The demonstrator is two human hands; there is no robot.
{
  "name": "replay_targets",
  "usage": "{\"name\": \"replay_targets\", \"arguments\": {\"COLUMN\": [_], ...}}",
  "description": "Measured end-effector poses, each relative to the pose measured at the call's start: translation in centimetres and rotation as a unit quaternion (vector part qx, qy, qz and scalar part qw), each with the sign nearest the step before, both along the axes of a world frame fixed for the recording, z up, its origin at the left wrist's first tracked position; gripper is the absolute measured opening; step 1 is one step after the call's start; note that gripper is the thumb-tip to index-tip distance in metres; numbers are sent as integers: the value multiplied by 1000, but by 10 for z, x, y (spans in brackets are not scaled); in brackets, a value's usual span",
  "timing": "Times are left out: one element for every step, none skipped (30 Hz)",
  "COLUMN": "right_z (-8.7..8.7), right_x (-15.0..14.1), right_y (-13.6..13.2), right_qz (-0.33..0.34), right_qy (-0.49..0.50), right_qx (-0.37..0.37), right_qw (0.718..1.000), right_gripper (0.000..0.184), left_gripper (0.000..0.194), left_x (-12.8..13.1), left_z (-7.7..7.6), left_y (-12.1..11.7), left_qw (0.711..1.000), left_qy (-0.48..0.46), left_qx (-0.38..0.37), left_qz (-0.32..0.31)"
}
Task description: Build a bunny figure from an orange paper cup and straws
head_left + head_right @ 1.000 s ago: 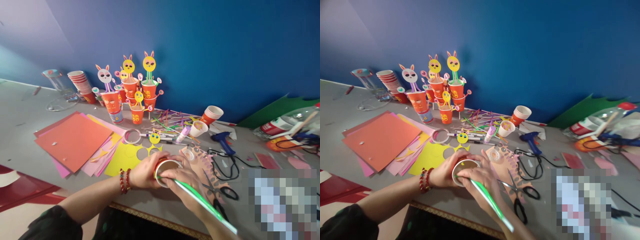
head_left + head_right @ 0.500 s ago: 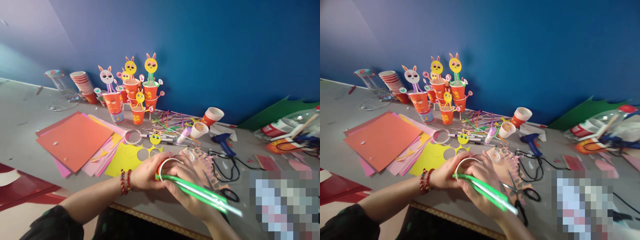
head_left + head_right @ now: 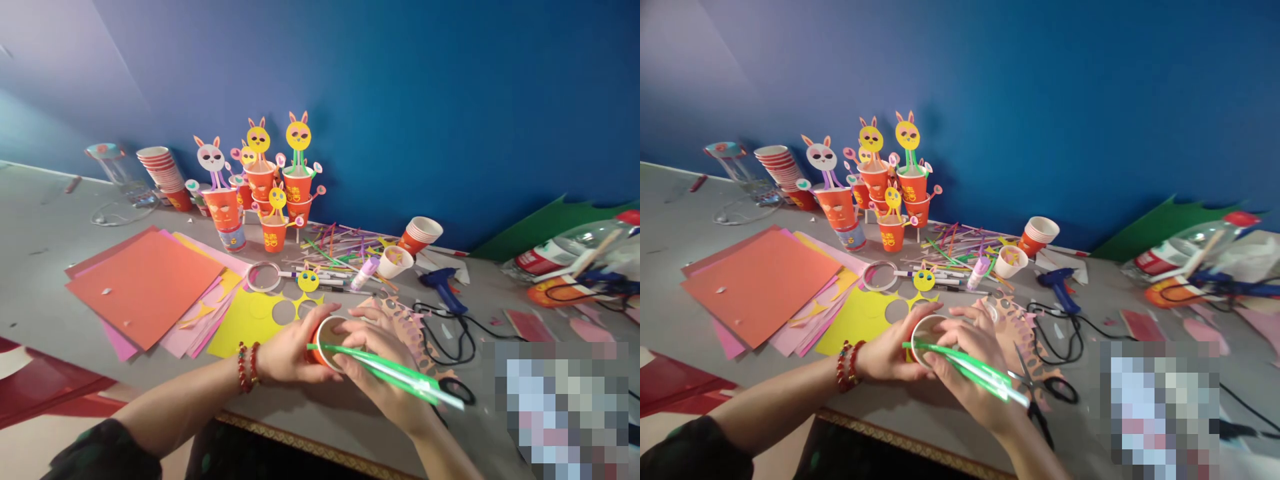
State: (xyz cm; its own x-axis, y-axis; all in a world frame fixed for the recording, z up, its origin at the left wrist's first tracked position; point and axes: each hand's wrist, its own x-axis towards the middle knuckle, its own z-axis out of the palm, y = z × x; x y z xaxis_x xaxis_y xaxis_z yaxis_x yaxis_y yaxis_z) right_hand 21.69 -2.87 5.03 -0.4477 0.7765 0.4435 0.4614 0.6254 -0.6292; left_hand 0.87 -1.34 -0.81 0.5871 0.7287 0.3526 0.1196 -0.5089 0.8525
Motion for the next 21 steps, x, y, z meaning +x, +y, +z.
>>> {"name": "replay_targets", "arguments": {"right_z": [-2, -3, -5, -6, -6, -5, -5, -4, -2, -1, -1, 0, 1, 1, 2, 3, 3, 4, 5, 5, 5], "right_x": [2, 4, 5, 6, 6, 6, 5, 5, 5, 6, 7, 9, 11, 14, 16, 19, 22, 24, 25, 26, 27], "right_y": [1, 1, 2, 3, 4, 4, 5, 5, 6, 6, 7, 8, 9, 10, 11, 12, 12, 13, 13, 14, 13], "right_qz": [-9, -12, -9, -3, 5, 15, 27, 40, 53, 63, 69, 73, 76, 77, 76, 73, 66, 55, 41, 29, 19], "right_qy": [6, 12, 17, 23, 27, 27, 23, 18, 12, 6, 2, 1, 3, 7, 10, 11, 9, 5, 2, 0, 2], "right_qx": [9, 13, 11, 4, -5, -16, -25, -33, -40, -46, -51, -54, -52, -47, -39, -32, -28, -28, -33, -43, -52], "right_qw": [1000, 1000, 1000, 1000, 1000, 999, 999, 998, 998, 997, 996, 996, 996, 996, 996, 997, 997, 998, 999, 999, 998], "right_gripper": [13, 14, 13, 13, 12, 12, 12, 13, 15, 15, 15, 13, 9, 4, 6, 10, 12, 11, 7, 5, 6], "left_gripper": [101, 102, 102, 103, 105, 107, 108, 110, 111, 111, 110, 108, 106, 103, 101, 99, 98, 98, 97, 97, 97], "left_x": [-1, -1, -1, -1, 0, 1, 2, 3, 4, 5, 5, 5, 5, 4, 3, 2, 1, 0, 0, -1, -1], "left_z": [0, 0, -1, -1, -2, -3, -5, -6, -7, -8, -9, -10, -10, -10, -9, -9, -8, -7, -5, -4, -2], "left_y": [0, 0, 0, 0, 1, 1, 1, 2, 2, 2, 2, 2, 2, 2, 1, 1, 0, 0, 0, 0, 0], "left_qw": [1000, 1000, 1000, 999, 999, 997, 995, 993, 991, 989, 987, 986, 985, 985, 985, 984, 983, 982, 983, 985, 987], "left_qy": [-2, -6, -13, -20, -28, -38, -46, -55, -63, -71, -79, -85, -90, -95, -100, -104, -110, -113, -113, -108, -99], "left_qx": [-11, -17, -18, -19, -20, -21, -23, -23, -24, -25, -29, -37, -48, -62, -78, -95, -107, -115, -115, -108, -96], "left_qz": [2, -1, -9, -23, -42, -63, -83, -103, -119, -131, -137, -140, -137, -129, -121, -112, -104, -95, -88, -81, -77]}}
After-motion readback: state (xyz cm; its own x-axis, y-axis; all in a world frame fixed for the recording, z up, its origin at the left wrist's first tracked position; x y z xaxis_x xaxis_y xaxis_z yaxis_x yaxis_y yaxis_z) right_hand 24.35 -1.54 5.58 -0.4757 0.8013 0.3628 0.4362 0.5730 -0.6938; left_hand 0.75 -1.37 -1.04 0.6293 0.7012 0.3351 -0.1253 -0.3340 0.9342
